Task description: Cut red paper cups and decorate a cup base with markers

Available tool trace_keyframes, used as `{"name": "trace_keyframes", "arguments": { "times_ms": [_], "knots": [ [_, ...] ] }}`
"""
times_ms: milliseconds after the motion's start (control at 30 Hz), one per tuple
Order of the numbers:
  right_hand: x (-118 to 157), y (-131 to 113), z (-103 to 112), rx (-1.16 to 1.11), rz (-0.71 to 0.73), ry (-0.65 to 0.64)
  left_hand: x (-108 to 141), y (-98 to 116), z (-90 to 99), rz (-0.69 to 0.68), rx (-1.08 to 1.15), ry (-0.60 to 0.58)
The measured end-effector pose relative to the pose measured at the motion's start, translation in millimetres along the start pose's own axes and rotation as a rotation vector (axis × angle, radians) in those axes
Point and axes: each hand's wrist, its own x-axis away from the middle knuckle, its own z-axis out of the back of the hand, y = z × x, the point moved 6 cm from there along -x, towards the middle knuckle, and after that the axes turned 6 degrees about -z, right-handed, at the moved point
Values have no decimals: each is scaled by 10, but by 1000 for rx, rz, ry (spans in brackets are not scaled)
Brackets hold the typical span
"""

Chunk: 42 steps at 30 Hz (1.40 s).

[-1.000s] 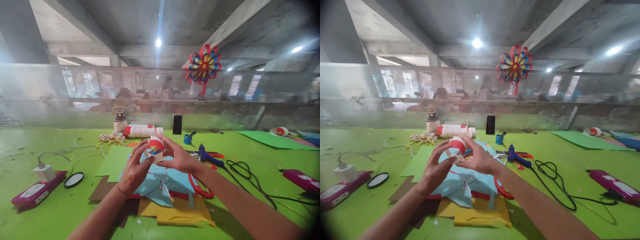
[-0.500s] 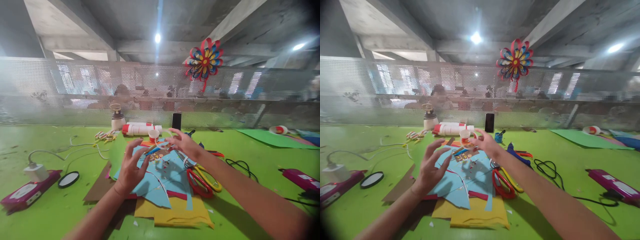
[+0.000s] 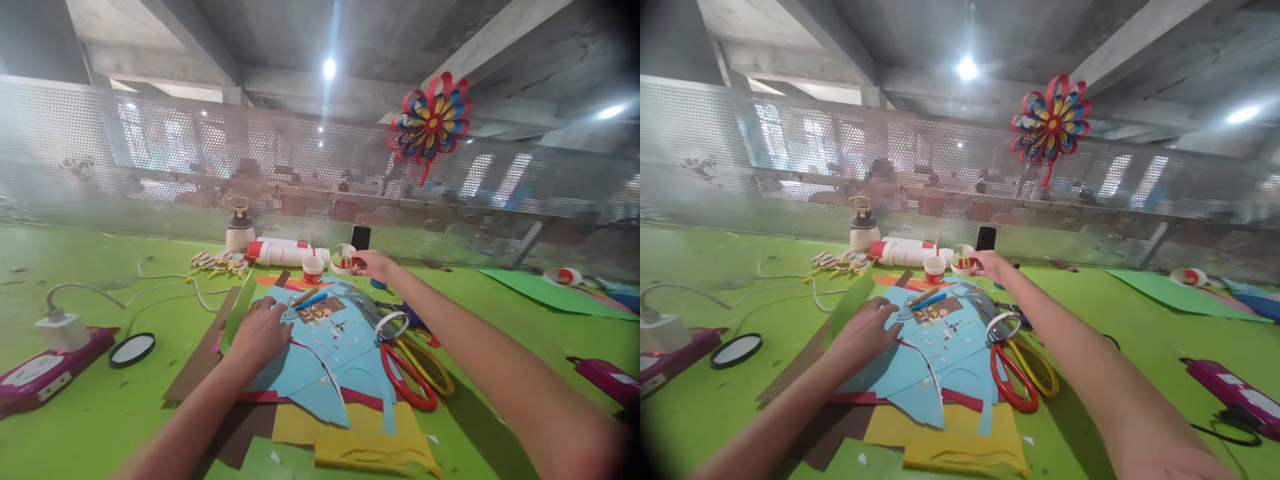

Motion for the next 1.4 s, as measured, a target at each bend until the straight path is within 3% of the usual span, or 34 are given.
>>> {"name": "trace_keyframes", "arguments": {
  "times_ms": [267, 467, 667, 767, 1067, 1400],
  "knots": [
    [-267, 149, 81, 118, -39, 78, 15, 121, -33, -56, 0, -124],
    [-460, 225, 44, 328, -9, 162, 37, 224, -30, -80, -8, -157],
    [-710, 47, 187, 675, 96, 366, 60, 254, -7, -89, 8, -169],
    [-832, -78, 194, 828, 162, 406, 67, 269, -6, -101, 10, -171],
    [-1112, -89, -125, 1014, 298, 293, 87, 280, -41, -82, 28, -223],
    [-1217, -32, -180, 760, 264, 170, 99, 324, -68, -84, 38, -253]
  ]
}}
